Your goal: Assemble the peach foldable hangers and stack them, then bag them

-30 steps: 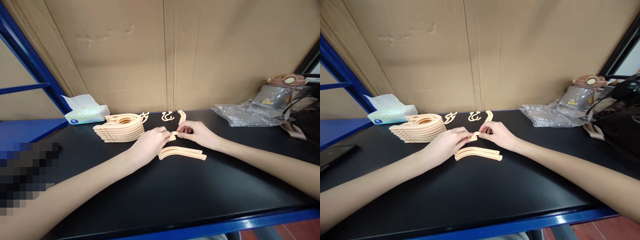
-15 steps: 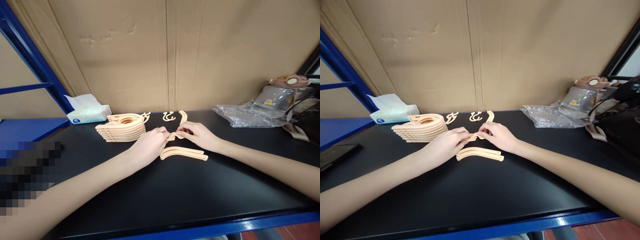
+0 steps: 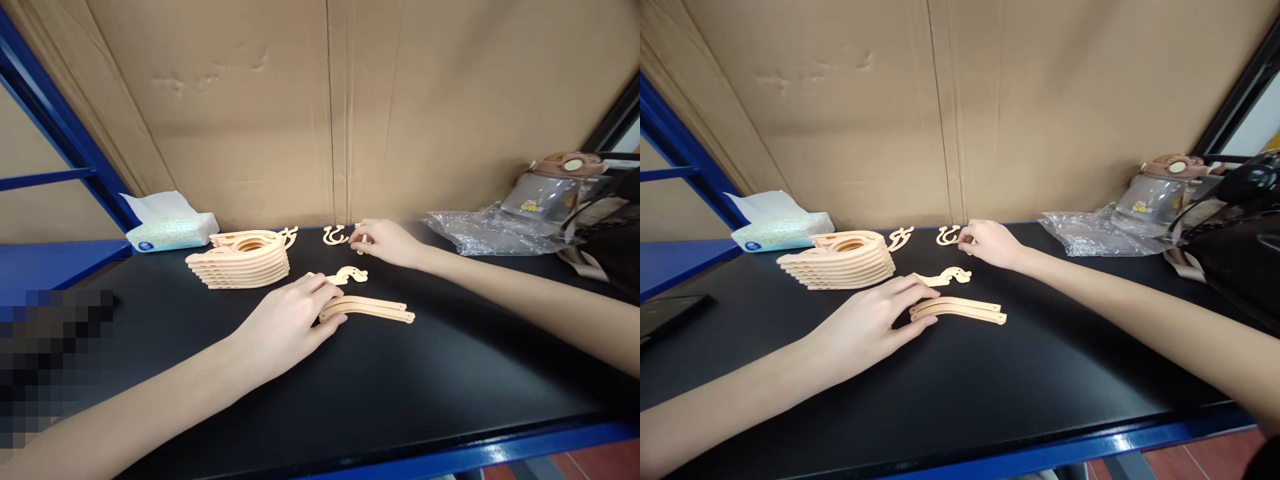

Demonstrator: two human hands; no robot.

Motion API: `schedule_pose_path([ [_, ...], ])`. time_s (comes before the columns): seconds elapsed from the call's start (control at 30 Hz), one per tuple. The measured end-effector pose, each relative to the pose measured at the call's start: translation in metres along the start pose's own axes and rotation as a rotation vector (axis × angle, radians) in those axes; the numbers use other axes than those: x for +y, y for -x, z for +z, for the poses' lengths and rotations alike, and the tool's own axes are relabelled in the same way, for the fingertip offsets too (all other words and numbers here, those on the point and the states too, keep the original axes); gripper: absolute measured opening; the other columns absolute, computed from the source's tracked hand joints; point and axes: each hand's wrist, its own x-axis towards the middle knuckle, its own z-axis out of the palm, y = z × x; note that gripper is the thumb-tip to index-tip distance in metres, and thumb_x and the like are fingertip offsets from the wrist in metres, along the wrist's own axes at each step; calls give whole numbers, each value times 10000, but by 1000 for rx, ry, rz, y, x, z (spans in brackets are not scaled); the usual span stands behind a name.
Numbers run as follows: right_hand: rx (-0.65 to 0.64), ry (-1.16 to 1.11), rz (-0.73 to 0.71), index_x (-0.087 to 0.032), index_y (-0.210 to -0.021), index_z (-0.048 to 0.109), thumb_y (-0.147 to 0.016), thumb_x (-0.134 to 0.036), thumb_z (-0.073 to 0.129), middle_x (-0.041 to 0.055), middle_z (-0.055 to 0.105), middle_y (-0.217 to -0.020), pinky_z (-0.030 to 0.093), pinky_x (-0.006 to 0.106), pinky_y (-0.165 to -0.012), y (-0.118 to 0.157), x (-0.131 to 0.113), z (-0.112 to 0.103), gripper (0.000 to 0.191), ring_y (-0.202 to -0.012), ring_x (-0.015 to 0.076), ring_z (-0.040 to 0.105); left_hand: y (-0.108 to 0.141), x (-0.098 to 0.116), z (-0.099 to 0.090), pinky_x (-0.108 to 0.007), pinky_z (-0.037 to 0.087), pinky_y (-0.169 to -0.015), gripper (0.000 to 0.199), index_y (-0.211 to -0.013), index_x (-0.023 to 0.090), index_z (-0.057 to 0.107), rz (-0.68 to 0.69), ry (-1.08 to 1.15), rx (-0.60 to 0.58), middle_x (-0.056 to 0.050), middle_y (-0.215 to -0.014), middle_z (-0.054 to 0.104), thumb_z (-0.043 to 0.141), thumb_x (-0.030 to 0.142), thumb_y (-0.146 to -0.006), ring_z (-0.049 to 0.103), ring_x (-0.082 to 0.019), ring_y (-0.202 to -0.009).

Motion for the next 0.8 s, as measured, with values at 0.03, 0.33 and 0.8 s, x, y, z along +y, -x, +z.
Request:
schedule_pose_path([
  [0.03, -1, 16, -11, -206, -944, 701, -880, -306, 524, 35, 668, -901, 400, 246, -656, -9, -1, 2, 213, -792, 154, 607, 0, 0, 1, -299, 477, -752, 201, -1050, 191, 607, -3, 22, -3, -25, -998, 602, 524, 306, -907, 586, -185, -902],
  [0.33, -109, 90, 68, -198, -751, 733, -758, -392, 642, 50, 696, -742, 377, 267, -578, -70, -16, 28, 215, -695, 185, 625, 0, -5, 7, -247, 444, -645, 111, -958, 223, 630, -88, 256, -13, 10, -923, 593, 578, 258, -866, 569, -133, -758],
  [0.8, -8, 41, 61, -173, -839, 731, -781, -233, 550, 26, 718, -806, 416, 232, -605, -46, -18, -7, 199, -722, 138, 627, 2, -5, 8, -249, 435, -649, 89, -915, 213, 611, -85, 314, -8, 1, -910, 572, 554, 234, -849, 548, -136, -745],
])
